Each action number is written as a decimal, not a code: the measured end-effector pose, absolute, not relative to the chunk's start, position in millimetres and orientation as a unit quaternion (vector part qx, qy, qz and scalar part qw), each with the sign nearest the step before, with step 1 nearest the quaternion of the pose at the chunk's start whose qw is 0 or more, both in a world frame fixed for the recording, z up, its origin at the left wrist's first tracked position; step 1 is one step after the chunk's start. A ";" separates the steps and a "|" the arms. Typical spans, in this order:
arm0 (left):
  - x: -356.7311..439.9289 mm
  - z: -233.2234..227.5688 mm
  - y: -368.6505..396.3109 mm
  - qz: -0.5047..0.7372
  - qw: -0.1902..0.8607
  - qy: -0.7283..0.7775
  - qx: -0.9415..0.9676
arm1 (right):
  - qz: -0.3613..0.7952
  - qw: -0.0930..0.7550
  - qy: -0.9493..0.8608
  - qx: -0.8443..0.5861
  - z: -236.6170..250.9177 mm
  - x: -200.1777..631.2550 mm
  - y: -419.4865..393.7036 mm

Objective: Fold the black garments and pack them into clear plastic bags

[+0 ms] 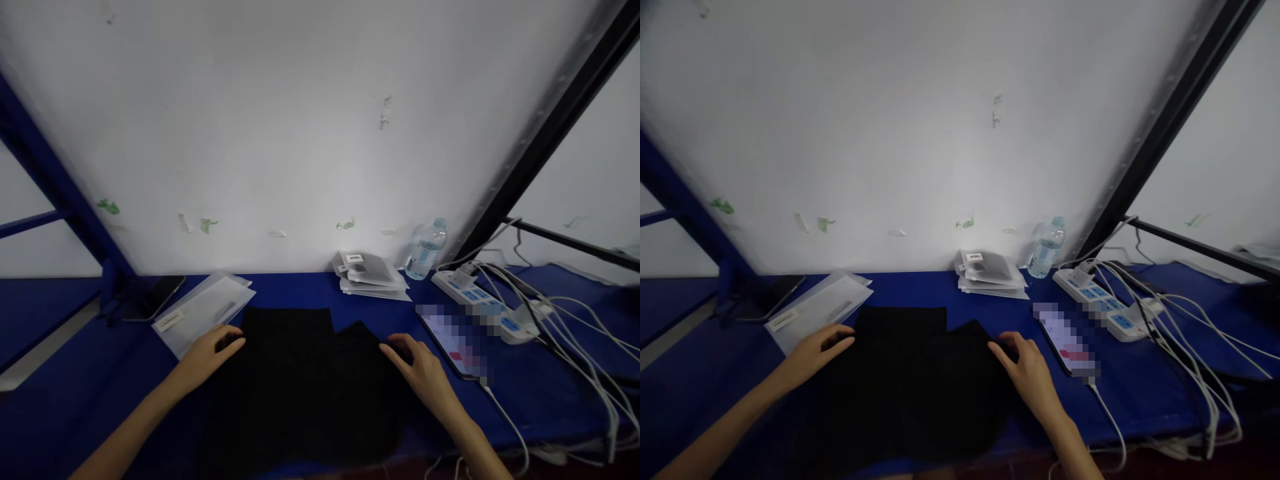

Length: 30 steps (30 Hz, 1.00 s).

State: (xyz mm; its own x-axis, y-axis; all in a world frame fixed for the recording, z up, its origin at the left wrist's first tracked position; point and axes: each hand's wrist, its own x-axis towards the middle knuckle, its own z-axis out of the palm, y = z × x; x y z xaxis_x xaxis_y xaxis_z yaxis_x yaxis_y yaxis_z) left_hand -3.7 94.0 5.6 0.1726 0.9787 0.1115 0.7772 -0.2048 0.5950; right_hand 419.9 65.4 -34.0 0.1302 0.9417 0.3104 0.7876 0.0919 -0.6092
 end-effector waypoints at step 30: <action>17.2 -5.7 82.7 0.259 0.233 0.621 0.702 | -0.083 0.309 -0.754 -0.574 23.3 294.7 67.9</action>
State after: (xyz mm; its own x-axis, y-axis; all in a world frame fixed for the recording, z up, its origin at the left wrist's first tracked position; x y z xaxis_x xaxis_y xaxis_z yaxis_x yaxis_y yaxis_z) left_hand 17.2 82.7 -5.7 0.0933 0.9929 0.0742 0.7509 -0.1191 0.6496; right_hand 294.7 67.9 23.3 -0.1497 0.8143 0.5609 0.9171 0.3264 -0.2291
